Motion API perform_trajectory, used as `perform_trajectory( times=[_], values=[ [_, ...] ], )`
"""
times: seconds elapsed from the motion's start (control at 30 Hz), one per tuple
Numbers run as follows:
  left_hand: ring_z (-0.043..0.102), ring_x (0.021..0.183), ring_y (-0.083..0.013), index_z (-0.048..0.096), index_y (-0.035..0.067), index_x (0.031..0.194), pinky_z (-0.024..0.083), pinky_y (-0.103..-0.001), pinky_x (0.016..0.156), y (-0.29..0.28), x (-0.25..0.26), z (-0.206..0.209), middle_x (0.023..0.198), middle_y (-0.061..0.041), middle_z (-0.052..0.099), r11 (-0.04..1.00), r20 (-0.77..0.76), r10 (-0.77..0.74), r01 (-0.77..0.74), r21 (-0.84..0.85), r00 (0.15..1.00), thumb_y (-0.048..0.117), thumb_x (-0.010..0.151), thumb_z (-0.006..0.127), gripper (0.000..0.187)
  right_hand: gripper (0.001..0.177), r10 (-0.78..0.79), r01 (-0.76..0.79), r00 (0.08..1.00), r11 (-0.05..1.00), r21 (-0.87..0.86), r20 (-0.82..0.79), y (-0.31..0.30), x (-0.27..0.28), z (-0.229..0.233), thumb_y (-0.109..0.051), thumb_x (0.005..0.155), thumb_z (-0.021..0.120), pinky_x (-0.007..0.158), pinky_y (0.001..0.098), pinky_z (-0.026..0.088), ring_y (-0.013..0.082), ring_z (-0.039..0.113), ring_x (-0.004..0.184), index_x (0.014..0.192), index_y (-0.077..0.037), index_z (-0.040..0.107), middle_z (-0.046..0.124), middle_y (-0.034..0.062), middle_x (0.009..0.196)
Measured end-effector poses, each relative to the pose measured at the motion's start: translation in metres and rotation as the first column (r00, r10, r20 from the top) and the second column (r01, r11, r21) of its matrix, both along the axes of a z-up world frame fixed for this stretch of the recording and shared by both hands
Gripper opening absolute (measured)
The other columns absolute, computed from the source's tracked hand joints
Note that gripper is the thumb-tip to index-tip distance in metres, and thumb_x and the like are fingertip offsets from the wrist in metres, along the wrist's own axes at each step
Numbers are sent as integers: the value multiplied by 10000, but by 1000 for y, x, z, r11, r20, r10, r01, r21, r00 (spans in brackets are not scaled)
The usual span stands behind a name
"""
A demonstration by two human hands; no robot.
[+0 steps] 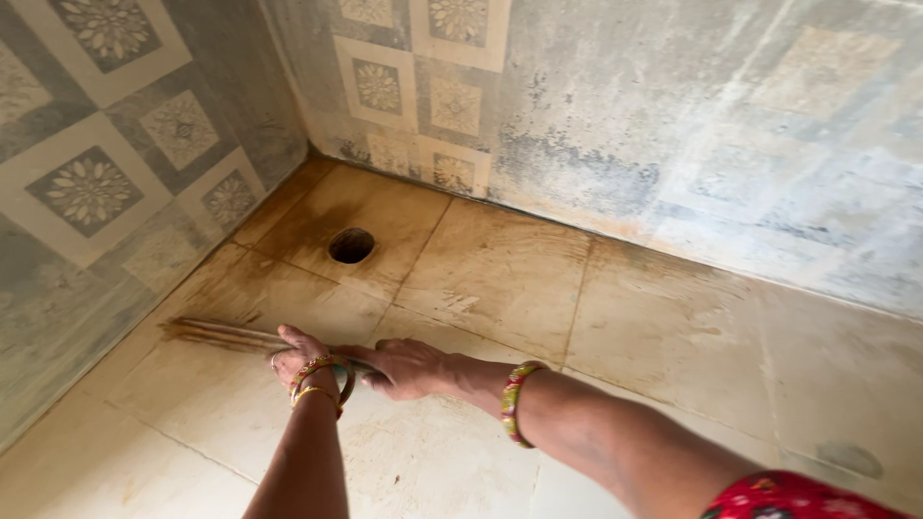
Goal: The person sweeps a tiled floor using a traditional broom, moving dirt and debris toward a central drain. The person wears bangles and a red patterned top while performing the task.
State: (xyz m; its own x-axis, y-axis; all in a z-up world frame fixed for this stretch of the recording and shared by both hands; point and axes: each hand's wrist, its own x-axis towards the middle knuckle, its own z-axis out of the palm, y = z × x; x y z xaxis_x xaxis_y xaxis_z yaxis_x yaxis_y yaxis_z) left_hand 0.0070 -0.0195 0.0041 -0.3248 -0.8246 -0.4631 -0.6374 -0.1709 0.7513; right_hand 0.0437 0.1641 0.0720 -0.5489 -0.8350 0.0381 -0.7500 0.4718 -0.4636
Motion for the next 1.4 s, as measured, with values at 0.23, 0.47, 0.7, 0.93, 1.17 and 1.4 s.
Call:
perform_trajectory(
  times=[0.23,0.47,0.7,0.93,1.17,1.4],
  values=[
    [641,1227,-439,676,15,1336,472,-544,1085,-38,-16,-21,1342,-289,658,830,281,-513,552,-81,811,656,1012,214,855,738,-400,412,817,909,65,415,-8,-24,21,-155,990,466,380,265,460,116,505,459,1644,-270,144,661,115,796],
    [611,1247,-437,557,85,1422,470,-542,1072,-41,-4,-25,1345,-291,621,861,223,-466,496,-107,856,686,990,183,829,688,-342,457,826,872,-178,447,-12,-15,7,-174,978,450,313,281,449,132,514,422,1617,-218,198,655,117,761],
    [560,1329,-448,607,23,1424,435,-529,1124,-69,20,-56,1398,-297,609,903,246,-286,346,-253,926,634,1064,321,764,577,-96,97,968,995,6,230,-50,-9,-16,-256,1054,484,509,371,577,194,606,462,1602,-272,301,701,99,741],
    [523,1388,-368,363,169,1597,409,-442,1178,-83,38,-51,1467,-180,581,607,308,-688,754,-252,657,393,969,527,686,612,-236,207,963,957,205,129,-49,-29,-10,-322,1044,467,518,383,555,222,603,498,1606,-327,226,661,119,647],
    [462,1445,-316,293,194,1623,386,-422,1195,-100,72,-28,1572,-127,475,619,344,-673,754,-221,654,369,975,587,734,618,-436,460,868,887,-51,239,-43,-23,-12,-259,1056,437,428,366,522,190,589,471,1618,-179,193,678,103,759],
    [471,1436,-372,259,199,1656,392,-461,1199,-107,81,-18,1565,-182,479,490,543,-655,843,-224,525,312,982,625,775,650,-150,102,951,977,185,269,-32,21,3,-322,1018,438,380,297,469,143,488,435,1607,-290,165,607,71,660]
  ],
)
